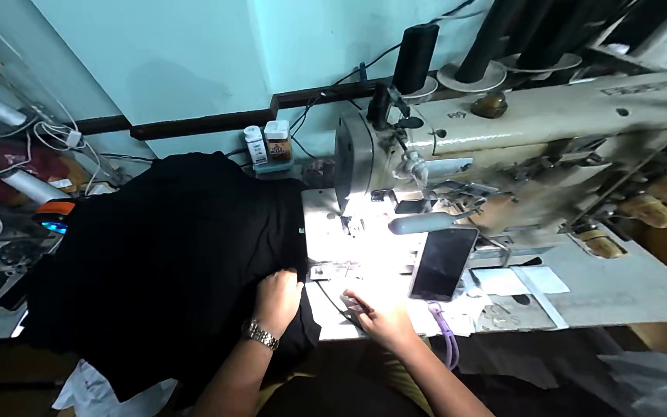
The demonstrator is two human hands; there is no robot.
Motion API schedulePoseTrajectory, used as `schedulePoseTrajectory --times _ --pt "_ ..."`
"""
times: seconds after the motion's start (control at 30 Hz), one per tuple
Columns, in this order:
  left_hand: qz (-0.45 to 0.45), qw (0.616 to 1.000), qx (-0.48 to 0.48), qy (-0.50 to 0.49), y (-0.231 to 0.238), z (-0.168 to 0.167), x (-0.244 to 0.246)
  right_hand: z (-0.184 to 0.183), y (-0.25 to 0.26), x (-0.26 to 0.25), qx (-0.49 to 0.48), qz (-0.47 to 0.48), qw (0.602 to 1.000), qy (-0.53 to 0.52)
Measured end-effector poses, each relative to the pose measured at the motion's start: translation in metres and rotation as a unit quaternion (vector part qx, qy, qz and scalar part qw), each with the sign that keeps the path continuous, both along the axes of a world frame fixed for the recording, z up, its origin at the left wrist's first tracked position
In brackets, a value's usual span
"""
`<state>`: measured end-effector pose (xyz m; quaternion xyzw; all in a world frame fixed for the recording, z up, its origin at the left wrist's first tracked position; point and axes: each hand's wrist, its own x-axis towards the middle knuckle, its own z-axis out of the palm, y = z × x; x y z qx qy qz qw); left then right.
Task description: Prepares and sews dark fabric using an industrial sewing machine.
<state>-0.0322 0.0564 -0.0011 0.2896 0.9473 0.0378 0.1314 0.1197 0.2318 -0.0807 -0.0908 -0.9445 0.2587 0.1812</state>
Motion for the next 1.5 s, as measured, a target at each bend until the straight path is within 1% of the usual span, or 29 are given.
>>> schedulePoseTrajectory --times 0.07,0.1,0.13,0.17,0.23,0.27,0.3,0.33,0.37,0.43,0.47,0.57,0.63,0.67,0.73,0.8,0.87,0.97,1.03,1.07,1.1,1.17,1.2,1.23,1.3,1.4,1.43,1.47,1.5 --pt "-0.016 0.998 0.054 0.007 -0.006 -0.006 -0.002 0.001 0.000 0.000 -0.007 -0.002 1.000 -0.008" --pt "-0.022 0.993 0.119 -0.010 -0.013 -0.008 -0.005 0.001 0.000 0.000 -0.012 -0.001 1.000 -0.015" --pt "-0.028 0.974 0.219 -0.046 -0.023 -0.009 -0.009 0.002 0.000 0.001 -0.020 0.001 0.999 -0.025" --pt "-0.028 0.931 0.350 -0.104 -0.036 -0.010 -0.015 0.002 0.000 0.001 -0.024 0.005 0.999 -0.027" --pt "0.036 0.771 0.596 -0.220 -0.062 -0.002 -0.019 0.002 0.000 0.001 -0.020 0.008 1.000 -0.022" --pt "0.084 0.699 0.667 -0.246 -0.074 0.004 -0.021 0.002 0.001 0.001 -0.020 0.007 1.000 -0.021" --pt "0.125 0.657 0.700 -0.250 -0.084 0.008 -0.023 0.001 0.001 0.001 -0.019 0.005 1.000 -0.016" --pt "0.157 0.649 0.702 -0.246 -0.094 0.005 -0.026 0.000 0.000 0.001 -0.022 0.005 1.000 -0.013" --pt "0.175 0.666 0.685 -0.239 -0.102 -0.002 -0.027 -0.001 -0.001 0.001 -0.031 0.007 0.999 -0.006" --pt "0.176 0.728 0.628 -0.212 -0.105 -0.015 -0.027 0.002 -0.006 -0.004 -0.047 0.018 0.998 0.038" --pt "0.178 0.742 0.615 -0.200 -0.103 -0.018 -0.027 0.008 -0.012 -0.008 -0.063 0.037 0.995 0.064" --pt "0.200 0.726 0.623 -0.211 -0.096 -0.019 -0.028 0.041 -0.039 -0.025 -0.089 0.156 0.982 0.056" --pt "0.219 0.696 0.639 -0.243 -0.093 -0.015 -0.025 0.064 -0.056 -0.051 -0.032 0.220 0.974 0.036" --pt "0.229 0.678 0.651 -0.254 -0.091 -0.008 -0.020 0.079 -0.062 -0.063 0.005 0.244 0.970 -0.017" --pt "0.204 0.660 0.678 -0.252 -0.091 0.019 -0.005 0.108 -0.072 -0.087 0.074 0.273 0.941 -0.184" --pt "0.143 0.692 0.678 -0.200 -0.099 0.063 0.012 0.127 -0.081 -0.102 0.108 0.272 0.909 -0.297" --pt "0.111 0.731 0.663 -0.117 -0.111 0.108 0.021 0.136 -0.086 -0.108 0.116 0.270 0.903 -0.315" --pt "0.113 0.749 0.651 -0.059 -0.133 0.148 0.011 0.145 -0.088 -0.105 0.108 0.303 0.915 -0.244" --pt "0.109 0.762 0.638 -0.026 -0.145 0.168 0.002 0.156 -0.081 -0.096 0.063 0.331 0.933 -0.121" --pt "0.083 0.778 0.622 0.010 -0.151 0.176 -0.001 0.163 -0.077 -0.090 0.029 0.339 0.940 -0.024" --pt "0.050 0.805 0.587 0.067 -0.156 0.180 -0.004 0.170 -0.074 -0.085 -0.001 0.338 0.938 0.082" --pt "-0.015 0.871 0.449 0.199 -0.162 0.180 -0.015 0.192 -0.070 -0.077 -0.051 0.315 0.920 0.228" --pt "-0.041 0.899 0.385 0.205 -0.163 0.178 -0.020 0.203 -0.069 -0.073 -0.068 0.304 0.909 0.275" --pt "-0.059 0.925 0.332 0.173 -0.162 0.174 -0.025 0.215 -0.070 -0.071 -0.083 0.295 0.898 0.315" --pt "-0.067 0.960 0.261 0.072 -0.160 0.163 -0.031 0.240 -0.073 -0.070 -0.102 0.290 0.880 0.363" --pt "-0.011 0.991 0.130 -0.017 -0.151 0.169 -0.037 0.269 -0.083 -0.074 -0.076 0.306 0.885 0.342" --pt "0.005 0.997 0.075 -0.012 -0.151 0.179 -0.046 0.275 -0.087 -0.077 -0.060 0.310 0.892 0.324" --pt "0.008 0.998 0.056 0.029 -0.156 0.188 -0.060 0.280 -0.088 -0.080 -0.048 0.312 0.897 0.309" --pt "0.002 0.993 0.078 0.093 -0.163 0.201 -0.076 0.284 -0.089 -0.084 -0.040 0.307 0.899 0.308"
